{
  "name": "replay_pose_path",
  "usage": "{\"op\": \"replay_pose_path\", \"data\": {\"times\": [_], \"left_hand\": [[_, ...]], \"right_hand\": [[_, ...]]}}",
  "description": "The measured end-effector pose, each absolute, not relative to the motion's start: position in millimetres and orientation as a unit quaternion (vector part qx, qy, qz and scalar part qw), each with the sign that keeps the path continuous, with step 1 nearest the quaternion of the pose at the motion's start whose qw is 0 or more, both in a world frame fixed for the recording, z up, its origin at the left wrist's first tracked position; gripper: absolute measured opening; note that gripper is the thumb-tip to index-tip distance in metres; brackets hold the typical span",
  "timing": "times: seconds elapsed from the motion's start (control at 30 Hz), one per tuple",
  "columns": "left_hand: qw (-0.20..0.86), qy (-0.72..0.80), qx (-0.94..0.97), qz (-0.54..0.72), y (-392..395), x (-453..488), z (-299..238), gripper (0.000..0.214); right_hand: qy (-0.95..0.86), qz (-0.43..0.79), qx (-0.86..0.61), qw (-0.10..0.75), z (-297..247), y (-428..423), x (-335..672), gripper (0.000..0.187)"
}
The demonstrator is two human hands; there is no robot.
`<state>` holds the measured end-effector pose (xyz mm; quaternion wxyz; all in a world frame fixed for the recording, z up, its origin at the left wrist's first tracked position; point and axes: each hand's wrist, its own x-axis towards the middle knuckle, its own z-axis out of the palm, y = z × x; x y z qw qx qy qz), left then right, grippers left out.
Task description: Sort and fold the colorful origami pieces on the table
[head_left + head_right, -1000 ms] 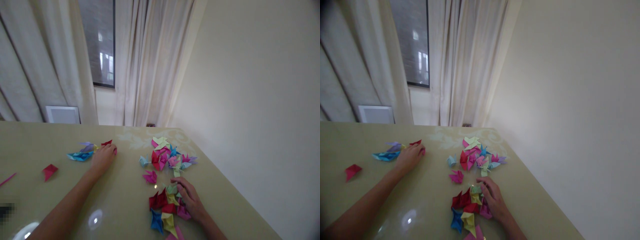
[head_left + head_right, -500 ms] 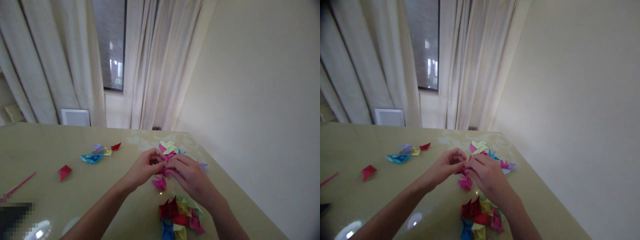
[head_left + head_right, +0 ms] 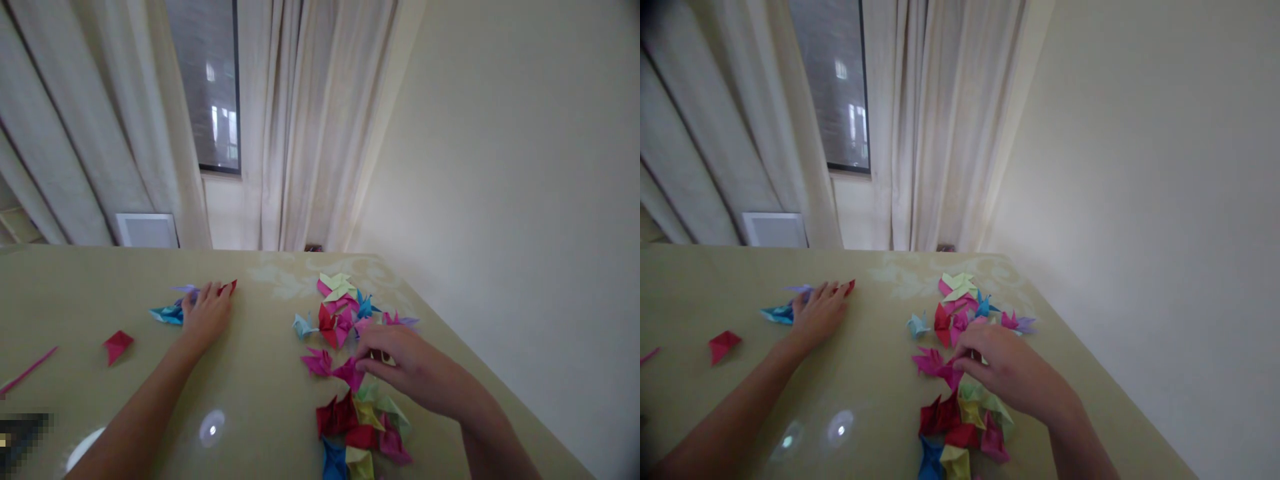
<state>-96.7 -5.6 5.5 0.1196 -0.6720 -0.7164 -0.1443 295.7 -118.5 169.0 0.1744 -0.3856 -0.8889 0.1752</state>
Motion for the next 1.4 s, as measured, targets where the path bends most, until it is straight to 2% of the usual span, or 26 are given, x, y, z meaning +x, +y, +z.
{"op": "replay_pose_path", "data": {"times": [0.13, 0.33, 0.4, 0.47, 0.53, 0.73, 0.9, 1.0, 1.07, 1.13, 1.23, 1.4], "left_hand": [[0.082, -0.7, -0.699, -0.124, -6, -92, 17, 0.034], [-0.09, -0.651, -0.733, -0.176, -3, -63, 46, 0.009], [-0.144, -0.596, -0.755, -0.231, -12, -46, 66, 0.003], [-0.23, -0.495, -0.77, -0.329, -30, -25, 91, 0.009], [-0.277, -0.414, -0.783, -0.372, -56, -1, 117, 0.01], [-0.286, -0.342, -0.813, -0.375, -122, 41, 155, 0.008], [-0.282, -0.353, -0.811, -0.372, -87, 15, 140, 0.02], [-0.143, -0.495, -0.803, -0.3, -44, -25, 108, 0.029], [0.008, -0.627, -0.761, -0.167, -25, -55, 83, 0.039], [0.083, -0.696, -0.712, -0.044, -18, -80, 61, 0.043], [0.068, -0.707, -0.703, 0.011, -16, -103, 46, 0.037], [0.002, -0.684, -0.73, 0.014, -9, -108, 45, 0.022]], "right_hand": [[-0.88, 0.116, -0.43, 0.165, 164, -125, 301, 0.015], [-0.876, 0.092, -0.429, 0.2, 177, -138, 297, 0.012], [-0.869, 0.082, -0.439, 0.212, 180, -138, 291, 0.013], [-0.857, 0.063, -0.455, 0.233, 180, -137, 284, 0.013], [-0.848, 0.045, -0.459, 0.263, 178, -137, 279, 0.023], [-0.878, 0.056, -0.372, 0.297, 175, -141, 272, 0.021], [-0.873, 0.058, -0.383, 0.296, 183, -147, 280, 0.02], [-0.875, 0.059, -0.396, 0.271, 187, -149, 287, 0.016], [-0.877, 0.069, -0.404, 0.25, 188, -149, 289, 0.014], [-0.877, 0.075, -0.415, 0.228, 190, -150, 290, 0.013], [-0.878, 0.075, -0.43, 0.197, 193, -151, 290, 0.015], [-0.866, 0.076, -0.466, 0.163, 197, -152, 290, 0.018]]}}
